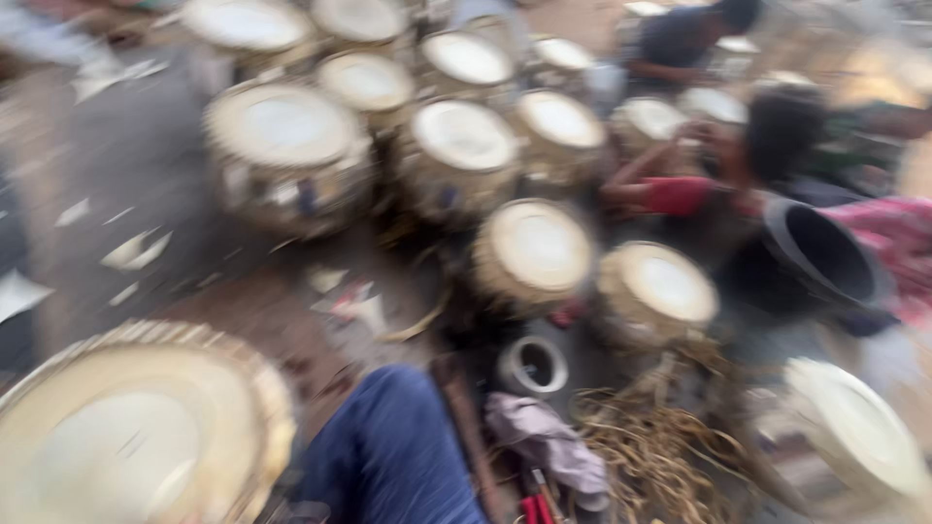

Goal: The person sits on the floor and uses a screwdriver to tighten the lacing around the rim of a drum. They repeatedly insert the tool under the lacing, twist to tighten, and adjust the lacing by hand.

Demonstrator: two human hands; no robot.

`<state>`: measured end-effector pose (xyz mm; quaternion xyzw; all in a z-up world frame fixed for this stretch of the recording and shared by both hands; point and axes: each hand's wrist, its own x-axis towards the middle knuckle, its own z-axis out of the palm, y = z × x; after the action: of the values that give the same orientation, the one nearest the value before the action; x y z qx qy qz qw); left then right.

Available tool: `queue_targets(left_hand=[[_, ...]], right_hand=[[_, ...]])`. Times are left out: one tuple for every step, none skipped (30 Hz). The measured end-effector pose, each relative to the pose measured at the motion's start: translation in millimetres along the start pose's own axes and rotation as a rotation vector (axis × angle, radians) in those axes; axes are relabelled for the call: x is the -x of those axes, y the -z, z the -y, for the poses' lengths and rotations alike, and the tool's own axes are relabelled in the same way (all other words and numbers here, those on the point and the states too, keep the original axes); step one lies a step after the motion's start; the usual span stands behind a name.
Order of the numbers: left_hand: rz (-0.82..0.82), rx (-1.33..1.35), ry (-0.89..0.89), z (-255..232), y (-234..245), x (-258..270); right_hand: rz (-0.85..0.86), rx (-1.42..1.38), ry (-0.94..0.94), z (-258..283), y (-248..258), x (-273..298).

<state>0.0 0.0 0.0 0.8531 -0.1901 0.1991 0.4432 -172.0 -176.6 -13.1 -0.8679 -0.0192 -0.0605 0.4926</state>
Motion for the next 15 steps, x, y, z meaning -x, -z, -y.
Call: queue_targets(left_hand=[[-0.012, 0.002, -0.027, -6.2, 15.3, 3.2], [-0.007, 0.011, -0.068, -10.7, 25.6, -0.9], [-0.018, 0.022, -0.097, -17.6, 34.9, -0.9], [-0.023, 0.02, -0.109, -24.1, 44.0, -1.4], [-0.029, 0.009, -0.117, -30.2, 49.2, -4.5], [-0.033, -0.001, -0.121, -36.8, 54.2, -6.3], [-0.028, 0.007, -0.096, -43.7, 56.8, -9.6], [-0.024, 0.016, -0.072, -49.5, 60.3, -12.0], [-0.009, 0.009, -0.044, -53.6, 63.1, -14.9], [0.005, 0.003, -0.015, -56.2, 66.6, -16.3], [-0.005, -0.001, -0.017, -58.1, 67.6, -16.9], [-0.015, -0.006, -0.019, -59.5, 68.2, -16.5], [-0.024, -0.006, -0.028, -59.7, 68.2, -17.3], [-0.03, -0.002, -0.026, -59.7, 68.3, -17.4], [-0.033, 0.002, -0.027, -59.5, 68.3, -17.2]], right_hand=[[-0.004, -0.039, 0.054, 1.2, -14.7, 1.5], [-0.029, -0.083, 0.095, 5.3, -22.9, 1.3], [-0.038, -0.107, 0.175, 9.9, -26.4, 2.2], [0.018, -0.285, 0.036, 16.1, -27.5, 3.6], [0.065, -0.56, -0.237, 23.2, -25.8, 6.1], [0.123, -0.807, -0.535, 31.9, -23.2, 8.8], [0.145, -0.796, -0.535, 40.0, -18.8, 8.0], [0.167, -0.786, -0.535, 46.9, -13.3, 5.1], [0.16, -0.773, -0.536, 53.8, -10.2, 1.5], [0.178, -0.798, -0.547, 59.5, -9.3, -2.9], [0.178, -0.82, -0.559, 63.5, -7.5, -4.8], [0.179, -0.841, -0.571, 66.5, -5.8, -6.2], [0.188, -0.83, -0.552, 68.9, -4.4, -8.2], [0.198, -0.819, -0.534, 70.9, -2.8, -9.2], [0.205, -0.81, -0.516, 72.6, -2.2, -9.4]])
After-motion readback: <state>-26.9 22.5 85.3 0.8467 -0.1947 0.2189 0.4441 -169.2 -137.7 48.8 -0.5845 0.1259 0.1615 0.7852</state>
